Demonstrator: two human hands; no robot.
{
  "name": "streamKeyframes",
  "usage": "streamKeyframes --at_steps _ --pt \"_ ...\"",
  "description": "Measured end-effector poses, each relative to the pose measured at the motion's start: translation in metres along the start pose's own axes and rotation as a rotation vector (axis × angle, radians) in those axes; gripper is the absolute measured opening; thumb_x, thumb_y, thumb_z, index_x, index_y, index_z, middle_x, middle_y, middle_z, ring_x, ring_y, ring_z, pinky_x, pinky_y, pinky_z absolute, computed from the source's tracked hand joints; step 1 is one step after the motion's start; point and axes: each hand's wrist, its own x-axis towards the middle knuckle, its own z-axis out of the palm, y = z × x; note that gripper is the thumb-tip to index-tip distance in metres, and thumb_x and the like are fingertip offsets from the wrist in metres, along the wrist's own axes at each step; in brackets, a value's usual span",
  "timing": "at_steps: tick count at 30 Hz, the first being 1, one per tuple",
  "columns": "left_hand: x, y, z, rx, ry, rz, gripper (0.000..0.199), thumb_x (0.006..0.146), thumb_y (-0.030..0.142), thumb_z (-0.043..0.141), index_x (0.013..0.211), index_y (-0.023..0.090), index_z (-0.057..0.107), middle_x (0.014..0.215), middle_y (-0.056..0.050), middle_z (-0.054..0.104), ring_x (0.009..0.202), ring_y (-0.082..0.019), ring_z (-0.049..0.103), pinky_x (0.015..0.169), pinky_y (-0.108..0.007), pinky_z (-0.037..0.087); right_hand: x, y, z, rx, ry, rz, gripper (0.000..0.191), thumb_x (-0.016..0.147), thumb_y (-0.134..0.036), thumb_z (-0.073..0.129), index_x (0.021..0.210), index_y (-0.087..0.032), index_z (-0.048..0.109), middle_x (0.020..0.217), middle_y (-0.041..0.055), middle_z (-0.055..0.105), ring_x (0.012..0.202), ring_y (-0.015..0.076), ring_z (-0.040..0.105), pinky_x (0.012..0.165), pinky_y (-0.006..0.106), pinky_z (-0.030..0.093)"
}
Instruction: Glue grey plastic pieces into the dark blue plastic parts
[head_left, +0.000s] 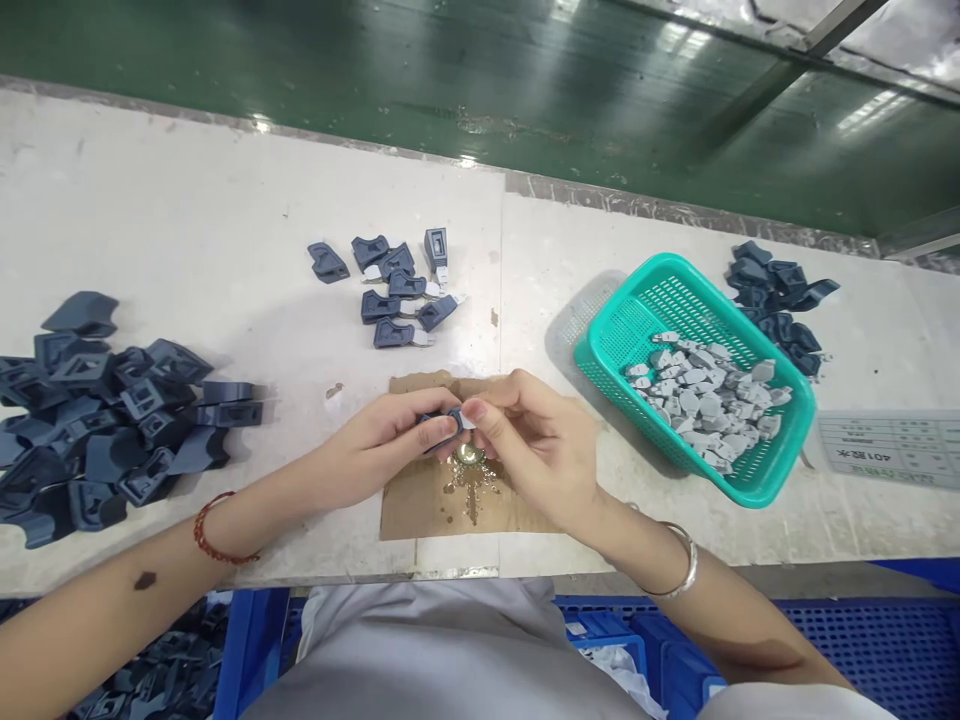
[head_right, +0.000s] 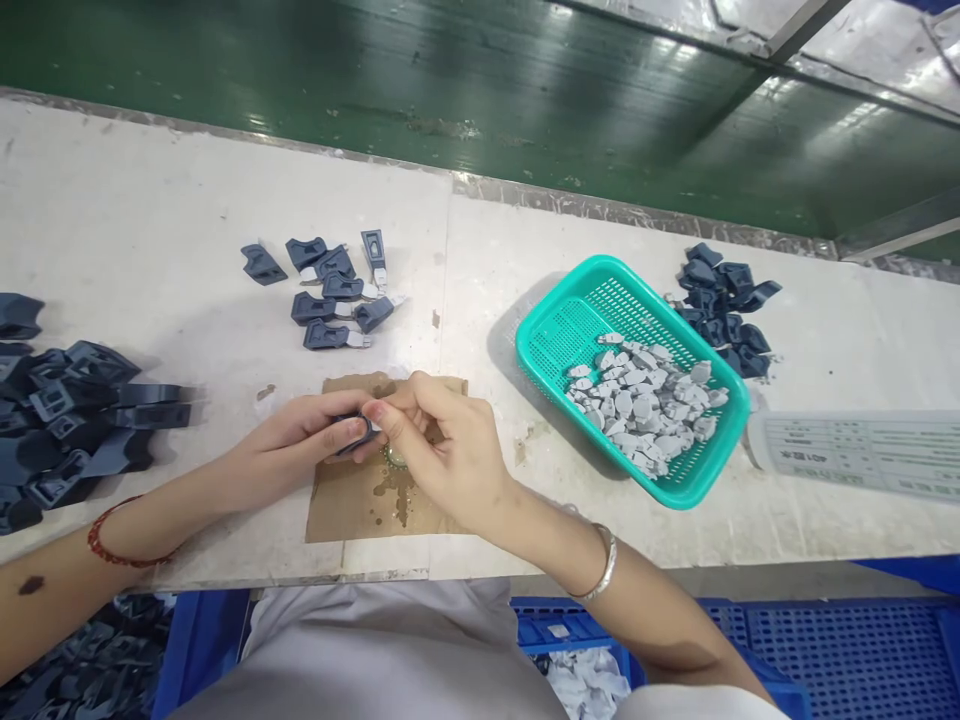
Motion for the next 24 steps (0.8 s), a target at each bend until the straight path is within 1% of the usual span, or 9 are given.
streamKeyframes --at_steps 3,6,8,9,12,14,16,19,24 --pt "0.002 0.001 -0.001 -0.046 -0.009 -0.013 0.037 0.107 0.043 0.044 0.083 0.017 0.055 0.078 0.001 0.049 0.073 -0.013 0.045 0.068 -0.028 0.036 0.003 0.002 0.0 0.03 0.011 0.038 0.028 0.098 -0.038 0.069 0.077 -0.021 0.061 0.059 -0.0035 0.067 0.049 0.0087 0.054 0.048 0.022 0.042" --pt "0.002 0.006 0.0 -0.124 -0.004 -0.024 0.036 0.107 0.043 0.046 0.085 0.017 0.058 0.079 0.0 0.052 0.071 -0.013 0.045 0.068 -0.029 0.038 0.006 0.003 -0.006 0.027 -0.002 0.007 0.026 0.1 -0.041 0.065 0.082 -0.022 0.066 0.064 -0.0026 0.068 0.055 0.0108 0.062 0.054 0.024 0.048" --pt "0.001 0.01 0.001 -0.205 0.012 -0.034 0.035 0.106 0.044 0.048 0.088 0.017 0.062 0.081 -0.002 0.057 0.073 -0.014 0.048 0.071 -0.029 0.042 0.009 0.002 -0.01 -0.057 -0.032 -0.111 0.024 0.102 -0.045 0.061 0.1 -0.023 0.07 0.079 0.0009 0.071 0.07 0.0147 0.069 0.067 0.029 0.055" --pt "0.001 0.011 0.001 -0.261 0.02 -0.044 0.034 0.105 0.045 0.05 0.09 0.017 0.063 0.084 -0.003 0.059 0.076 -0.015 0.051 0.073 -0.03 0.044 0.01 0.001 -0.012 -0.13 -0.05 -0.197 0.029 0.101 -0.049 0.062 0.112 -0.023 0.069 0.09 0.0039 0.073 0.082 0.0179 0.071 0.075 0.033 0.057" --pt "-0.001 0.013 0.005 -0.467 0.004 -0.09 0.032 0.103 0.045 0.055 0.092 0.018 0.067 0.091 -0.005 0.064 0.086 -0.018 0.06 0.08 -0.031 0.049 0.011 0.0 -0.013 -0.418 -0.113 -0.425 0.065 0.091 -0.057 0.072 0.142 -0.021 0.054 0.125 0.014 0.068 0.113 0.0278 0.066 0.094 0.044 0.056" --pt "-0.002 0.012 0.008 -0.573 -0.024 -0.123 0.032 0.101 0.047 0.058 0.093 0.018 0.069 0.094 -0.006 0.066 0.09 -0.019 0.063 0.083 -0.032 0.052 0.011 0.001 -0.011 -0.57 -0.131 -0.506 0.072 0.09 -0.053 0.074 0.148 -0.02 0.046 0.132 0.0165 0.066 0.119 0.0299 0.064 0.095 0.045 0.055" --pt "-0.002 0.011 0.012 -0.611 -0.034 -0.15 0.033 0.098 0.05 0.063 0.092 0.018 0.071 0.093 -0.007 0.068 0.091 -0.02 0.064 0.087 -0.033 0.053 0.011 0.002 -0.009 -0.668 -0.124 -0.551 0.066 0.092 -0.047 0.072 0.146 -0.02 0.045 0.129 0.0164 0.068 0.115 0.0298 0.066 0.091 0.044 0.055" --pt "-0.002 0.01 0.016 -0.619 -0.032 -0.172 0.036 0.095 0.055 0.067 0.089 0.019 0.071 0.089 -0.006 0.068 0.091 -0.02 0.064 0.091 -0.033 0.053 0.011 0.002 -0.008 -0.757 -0.092 -0.596 0.051 0.09 -0.043 0.07 0.132 -0.02 0.053 0.119 0.0153 0.071 0.104 0.0305 0.069 0.082 0.043 0.055" --pt "0.0 0.012 0.02 -0.64 -0.042 -0.155 0.041 0.093 0.059 0.067 0.082 0.019 0.069 0.089 -0.005 0.065 0.088 -0.019 0.06 0.089 -0.032 0.052 0.01 0.0 -0.008 -0.729 -0.088 -0.619 0.035 0.088 -0.032 0.068 0.118 -0.02 0.055 0.104 0.013 0.072 0.096 0.0278 0.07 0.078 0.04 0.057"
